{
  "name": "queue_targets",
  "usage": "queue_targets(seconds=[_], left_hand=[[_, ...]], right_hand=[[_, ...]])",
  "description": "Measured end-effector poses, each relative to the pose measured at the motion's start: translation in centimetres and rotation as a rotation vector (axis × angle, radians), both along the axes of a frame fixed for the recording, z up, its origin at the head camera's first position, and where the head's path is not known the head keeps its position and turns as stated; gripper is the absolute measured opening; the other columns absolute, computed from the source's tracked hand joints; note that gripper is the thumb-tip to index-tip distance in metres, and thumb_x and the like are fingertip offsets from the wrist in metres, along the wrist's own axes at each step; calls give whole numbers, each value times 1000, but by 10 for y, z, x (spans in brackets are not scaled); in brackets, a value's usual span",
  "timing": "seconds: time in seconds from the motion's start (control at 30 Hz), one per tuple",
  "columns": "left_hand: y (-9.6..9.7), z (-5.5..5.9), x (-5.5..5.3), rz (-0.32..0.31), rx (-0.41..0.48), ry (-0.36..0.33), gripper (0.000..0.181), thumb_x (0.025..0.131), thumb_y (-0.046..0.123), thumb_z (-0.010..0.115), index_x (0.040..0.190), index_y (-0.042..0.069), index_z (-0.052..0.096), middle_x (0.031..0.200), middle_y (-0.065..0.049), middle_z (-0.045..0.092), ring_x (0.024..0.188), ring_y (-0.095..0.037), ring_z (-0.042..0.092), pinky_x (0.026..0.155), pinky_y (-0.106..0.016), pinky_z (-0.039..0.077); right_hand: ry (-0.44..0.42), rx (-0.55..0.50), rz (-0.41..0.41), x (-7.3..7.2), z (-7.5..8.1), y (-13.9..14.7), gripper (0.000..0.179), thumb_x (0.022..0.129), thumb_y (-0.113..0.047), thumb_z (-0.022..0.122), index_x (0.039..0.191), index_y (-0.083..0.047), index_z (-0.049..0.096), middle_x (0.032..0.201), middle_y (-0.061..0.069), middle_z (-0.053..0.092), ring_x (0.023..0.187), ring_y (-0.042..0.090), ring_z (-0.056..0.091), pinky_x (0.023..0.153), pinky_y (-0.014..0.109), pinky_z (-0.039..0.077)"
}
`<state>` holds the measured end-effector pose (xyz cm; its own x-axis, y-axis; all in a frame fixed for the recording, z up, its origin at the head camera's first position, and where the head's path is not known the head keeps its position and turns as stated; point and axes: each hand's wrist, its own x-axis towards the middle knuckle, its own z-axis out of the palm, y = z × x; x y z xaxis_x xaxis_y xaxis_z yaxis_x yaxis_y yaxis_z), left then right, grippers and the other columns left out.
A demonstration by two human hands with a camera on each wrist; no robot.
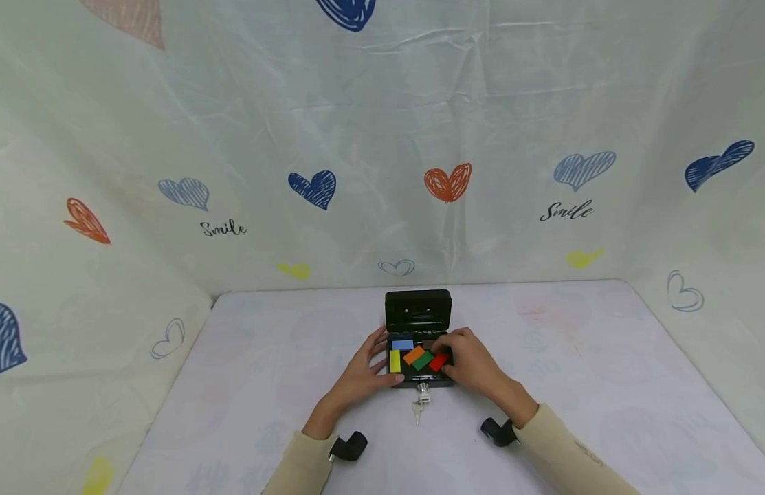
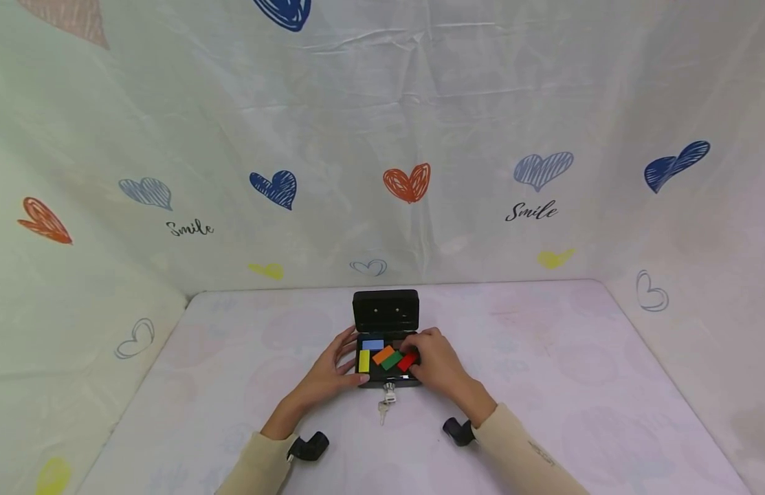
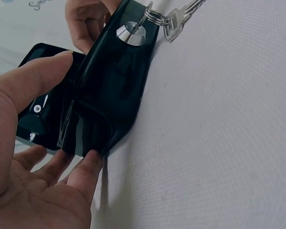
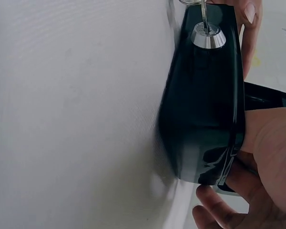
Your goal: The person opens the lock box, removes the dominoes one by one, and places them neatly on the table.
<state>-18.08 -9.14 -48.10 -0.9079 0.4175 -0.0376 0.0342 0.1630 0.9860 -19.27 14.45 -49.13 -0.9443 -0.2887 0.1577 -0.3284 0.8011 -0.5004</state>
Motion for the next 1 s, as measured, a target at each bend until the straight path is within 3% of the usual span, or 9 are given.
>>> queue_targets(seconds=[0.23,0.4,0.5,1.0], left_hand=[[0,-2,-1,4,9,-10,95,75,3,75,148,10,15,148,-17,24,134,-35,26,105,-47,32],[-1,-22,-10,20,3,2,95,75,8,77,148,18,18,148,-11,26,134,-30,28,105,-43,34],[-2,-29,-13,29,-12,6,95,74,13,79,147,23,19,148,-7,27,133,-27,29,105,-40,35],[-1,-26,-10,40,-21,-12,94,75,11,78,148,22,20,147,-6,28,133,-26,30,104,-40,35]], right_hand=[[6,9,-27,0,2,-5,28,64,6,78,83,-14,71,90,0,62,97,23,49,83,37,51],[4,22,-19,-1,3,-7,31,63,8,79,80,-16,70,87,-2,62,97,24,49,82,37,51],[10,27,-8,-1,3,-7,32,62,8,80,79,-17,69,84,-5,62,97,24,50,83,37,51],[62,36,86,0,3,-2,31,65,3,80,85,-16,67,84,-7,61,109,27,49,91,40,48]])
